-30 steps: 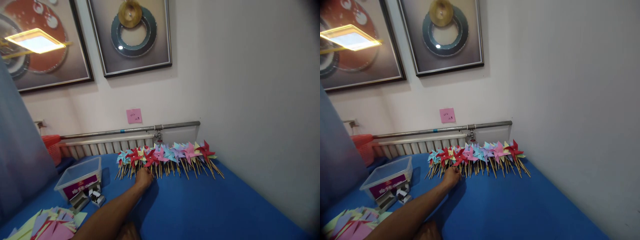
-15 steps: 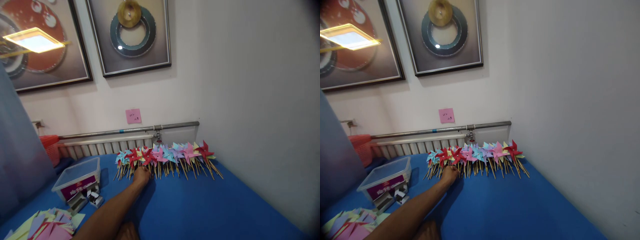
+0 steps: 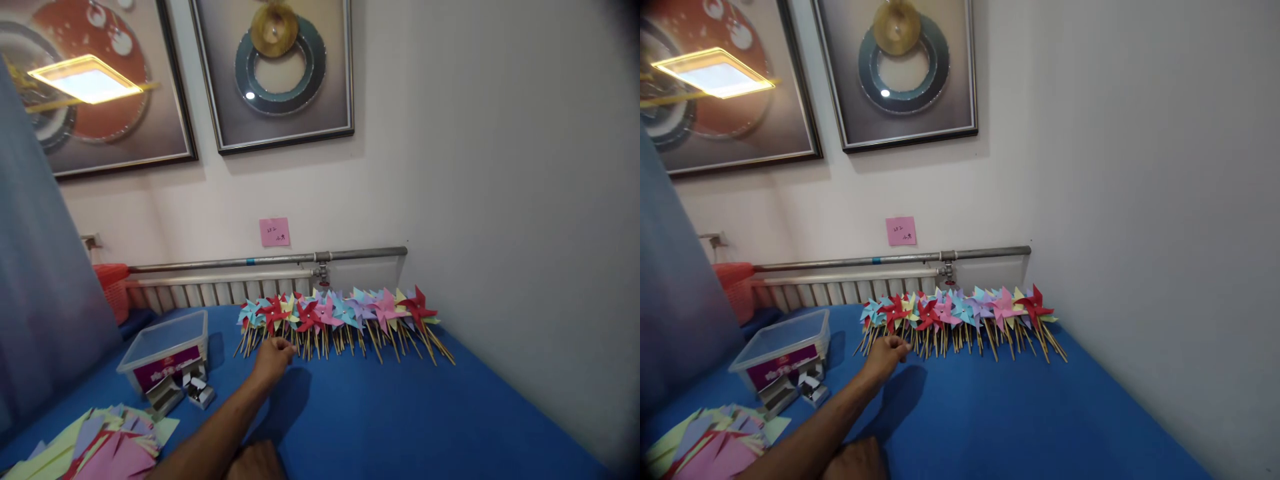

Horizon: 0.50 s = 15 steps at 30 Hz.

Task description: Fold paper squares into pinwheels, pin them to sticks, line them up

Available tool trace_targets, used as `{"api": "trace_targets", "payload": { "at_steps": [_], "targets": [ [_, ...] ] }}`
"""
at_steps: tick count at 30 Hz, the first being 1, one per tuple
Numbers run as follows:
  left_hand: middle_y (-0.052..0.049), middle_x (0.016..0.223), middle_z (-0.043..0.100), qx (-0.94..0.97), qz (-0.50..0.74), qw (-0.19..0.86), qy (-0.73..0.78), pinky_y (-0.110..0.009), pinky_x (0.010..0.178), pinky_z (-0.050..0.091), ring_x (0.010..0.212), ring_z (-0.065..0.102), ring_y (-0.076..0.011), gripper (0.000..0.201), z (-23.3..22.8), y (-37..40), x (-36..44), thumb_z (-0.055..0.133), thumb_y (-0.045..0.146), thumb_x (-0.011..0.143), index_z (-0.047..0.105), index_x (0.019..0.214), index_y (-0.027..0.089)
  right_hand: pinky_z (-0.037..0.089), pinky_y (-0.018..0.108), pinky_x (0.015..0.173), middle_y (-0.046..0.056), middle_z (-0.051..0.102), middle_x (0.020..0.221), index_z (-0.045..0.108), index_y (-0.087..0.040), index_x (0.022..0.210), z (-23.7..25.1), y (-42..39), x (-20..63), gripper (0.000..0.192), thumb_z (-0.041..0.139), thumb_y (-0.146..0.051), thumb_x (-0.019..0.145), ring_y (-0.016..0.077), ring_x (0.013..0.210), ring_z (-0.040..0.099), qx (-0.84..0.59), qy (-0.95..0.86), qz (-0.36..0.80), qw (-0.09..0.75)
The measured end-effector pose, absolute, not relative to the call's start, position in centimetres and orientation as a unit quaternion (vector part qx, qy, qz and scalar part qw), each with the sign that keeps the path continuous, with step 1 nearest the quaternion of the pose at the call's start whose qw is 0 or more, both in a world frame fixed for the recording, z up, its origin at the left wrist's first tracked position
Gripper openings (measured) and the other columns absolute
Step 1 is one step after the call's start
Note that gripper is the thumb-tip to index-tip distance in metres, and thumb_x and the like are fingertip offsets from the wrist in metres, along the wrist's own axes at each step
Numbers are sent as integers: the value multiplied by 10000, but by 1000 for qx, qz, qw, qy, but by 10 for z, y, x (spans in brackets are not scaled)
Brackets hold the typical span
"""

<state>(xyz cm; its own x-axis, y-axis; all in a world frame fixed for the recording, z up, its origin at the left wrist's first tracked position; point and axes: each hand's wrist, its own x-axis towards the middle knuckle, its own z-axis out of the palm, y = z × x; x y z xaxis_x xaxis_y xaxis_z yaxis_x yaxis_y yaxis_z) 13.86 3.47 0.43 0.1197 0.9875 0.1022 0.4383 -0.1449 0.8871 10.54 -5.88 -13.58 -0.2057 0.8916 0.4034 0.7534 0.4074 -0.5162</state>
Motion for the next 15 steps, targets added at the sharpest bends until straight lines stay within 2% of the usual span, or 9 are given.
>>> {"api": "trace_targets", "payload": {
  "at_steps": [2,7,10,15],
  "targets": [
    [3,535,588,666,407,369,505,-247,543,348,520,473,-132,245,5,18,115,644,331,762,591,569,190,520,349,616,101,809,768,829,-213,785,-115,-64,111,212,640,-136,728,305,679,745,-521,-815,102,233],
    [14,560,558,671,467,269,509,-265,594,374,580,502,-156,359,-12,-22,59,547,485,830,590,626,193,525,342,636,122,817,863,825,-188,921,-66,-82,127,207,694,-234,768,320,724,770,-509,-844,105,131],
    [19,585,556,678,470,210,525,-268,625,367,614,527,-160,365,-24,-32,42,513,473,885,602,664,195,505,316,632,108,820,895,808,-204,912,-55,-90,132,203,654,-186,780,304,766,776,-516,-839,110,136],
    [20,586,566,709,429,183,528,-262,638,330,609,531,-140,366,-29,-27,37,478,395,926,561,631,194,449,264,631,58,822,897,755,-225,913,-55,-95,137,176,610,-152,846,237,794,772,-498,-835,104,209]
  ]
}}
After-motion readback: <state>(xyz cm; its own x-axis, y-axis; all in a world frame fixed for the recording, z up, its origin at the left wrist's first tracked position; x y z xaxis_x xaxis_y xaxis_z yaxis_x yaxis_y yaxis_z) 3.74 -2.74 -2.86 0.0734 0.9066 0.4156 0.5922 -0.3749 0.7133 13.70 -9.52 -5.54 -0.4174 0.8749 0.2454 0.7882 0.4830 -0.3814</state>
